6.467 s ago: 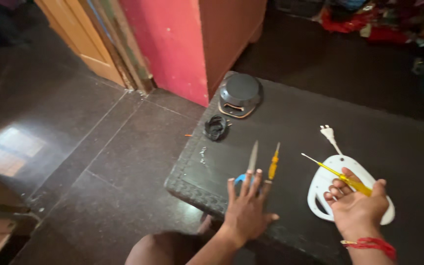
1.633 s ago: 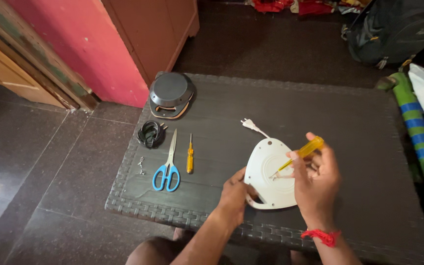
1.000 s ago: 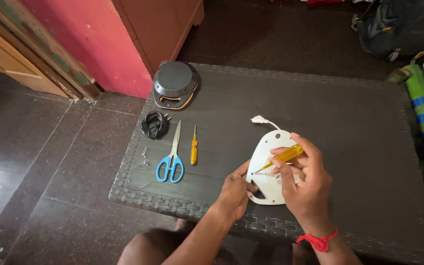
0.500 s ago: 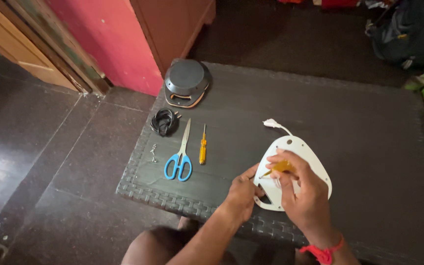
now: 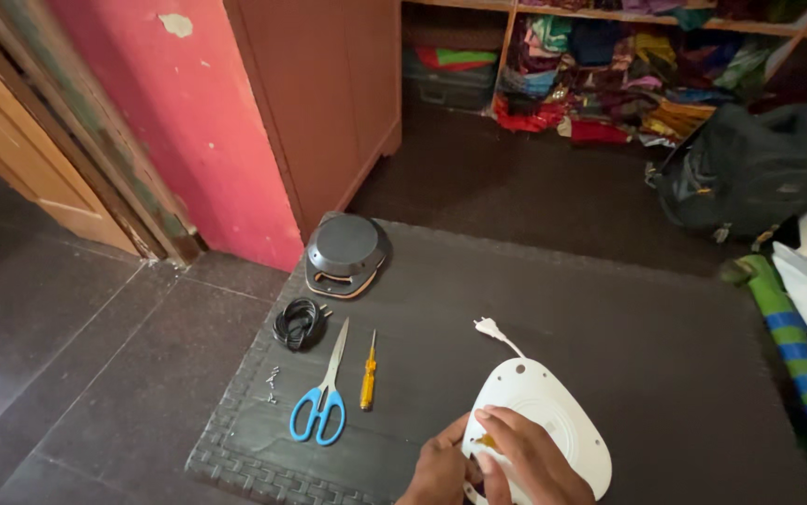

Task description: The person unscrews the back panel of a white triangular power strip using a yellow screwdriver and places the screws on the table.

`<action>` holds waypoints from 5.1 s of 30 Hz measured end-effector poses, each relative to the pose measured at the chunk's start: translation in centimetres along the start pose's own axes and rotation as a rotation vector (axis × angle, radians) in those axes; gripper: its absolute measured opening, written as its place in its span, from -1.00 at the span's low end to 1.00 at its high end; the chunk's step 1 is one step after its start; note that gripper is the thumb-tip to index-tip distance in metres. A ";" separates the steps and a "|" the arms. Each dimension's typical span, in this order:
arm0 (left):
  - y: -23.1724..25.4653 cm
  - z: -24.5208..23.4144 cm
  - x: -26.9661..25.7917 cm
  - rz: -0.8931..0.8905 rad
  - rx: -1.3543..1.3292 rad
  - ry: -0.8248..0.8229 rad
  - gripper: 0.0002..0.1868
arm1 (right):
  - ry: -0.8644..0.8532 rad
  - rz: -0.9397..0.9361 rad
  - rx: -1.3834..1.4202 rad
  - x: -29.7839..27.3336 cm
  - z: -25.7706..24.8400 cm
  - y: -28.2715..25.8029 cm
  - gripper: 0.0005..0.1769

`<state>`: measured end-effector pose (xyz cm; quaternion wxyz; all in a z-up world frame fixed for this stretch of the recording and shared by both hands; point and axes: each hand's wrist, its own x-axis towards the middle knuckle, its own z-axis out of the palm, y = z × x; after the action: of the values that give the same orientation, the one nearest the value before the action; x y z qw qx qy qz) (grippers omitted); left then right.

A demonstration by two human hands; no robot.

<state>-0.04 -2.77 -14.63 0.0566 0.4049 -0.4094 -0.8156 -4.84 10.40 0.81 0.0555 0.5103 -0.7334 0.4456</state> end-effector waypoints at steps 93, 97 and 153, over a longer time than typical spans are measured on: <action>4.1 1.9 -7.1 0.009 -0.222 -0.158 -0.12 | 0.136 0.080 0.264 2.6 -2.4 -3.7 -0.82; 3.9 2.1 -7.0 0.049 -0.221 -0.137 -0.14 | 0.112 0.187 0.385 2.4 -2.4 -2.9 -0.80; 2.5 4.4 -6.3 0.008 -0.249 -0.147 -0.12 | 0.191 0.126 0.234 2.0 -5.2 -2.3 -0.79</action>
<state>0.45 0.99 -7.46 0.0798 0.3324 -0.3097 -0.8873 -5.84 12.49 6.34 0.0371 0.4215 -0.6985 0.5771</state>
